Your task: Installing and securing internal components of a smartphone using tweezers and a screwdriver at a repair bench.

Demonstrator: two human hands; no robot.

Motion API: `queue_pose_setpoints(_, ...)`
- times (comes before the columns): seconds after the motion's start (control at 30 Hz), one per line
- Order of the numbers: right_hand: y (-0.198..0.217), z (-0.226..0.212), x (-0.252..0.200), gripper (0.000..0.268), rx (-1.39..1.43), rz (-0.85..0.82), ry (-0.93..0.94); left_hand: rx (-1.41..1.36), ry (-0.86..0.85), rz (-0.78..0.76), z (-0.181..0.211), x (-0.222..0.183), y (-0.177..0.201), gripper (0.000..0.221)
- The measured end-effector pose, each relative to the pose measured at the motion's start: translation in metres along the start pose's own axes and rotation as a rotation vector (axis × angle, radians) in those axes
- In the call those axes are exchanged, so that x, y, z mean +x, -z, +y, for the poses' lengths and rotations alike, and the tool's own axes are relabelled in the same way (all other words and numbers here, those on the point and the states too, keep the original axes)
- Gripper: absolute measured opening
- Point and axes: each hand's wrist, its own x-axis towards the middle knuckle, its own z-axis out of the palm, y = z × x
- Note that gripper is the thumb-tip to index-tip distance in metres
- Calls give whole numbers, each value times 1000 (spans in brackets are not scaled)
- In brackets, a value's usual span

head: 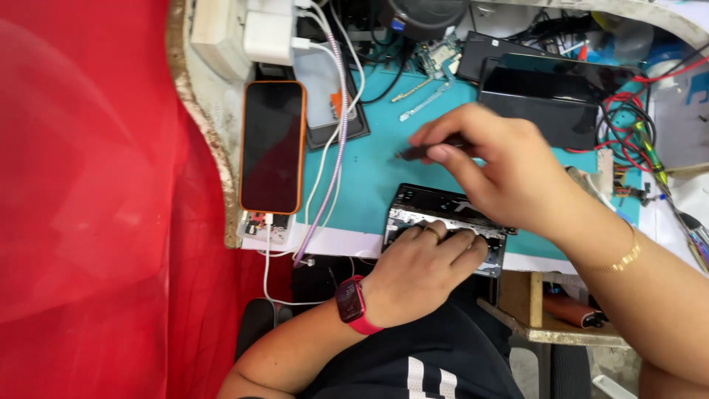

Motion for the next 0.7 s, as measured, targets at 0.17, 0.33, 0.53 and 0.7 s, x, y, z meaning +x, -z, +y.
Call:
queue_pose_setpoints(0.17, -21, 19, 31, 13, -26, -203, -59, -62, 13, 36, -4, 1, -1, 23)
queue_pose_setpoints(0.33, -27, 25, 37, 11, -19, -221, -61, -75, 16, 77, -6, 2, -1, 16)
queue_pose_setpoints(0.53, -22, 23, 39, 11, 25, -244, -30, -96, 27, 94, -7, 3, -1, 14)
queue_pose_setpoints(0.7, -1, 8, 31, 7, 130, -138, -33, -156, 42, 43, -7, 7, 3, 16)
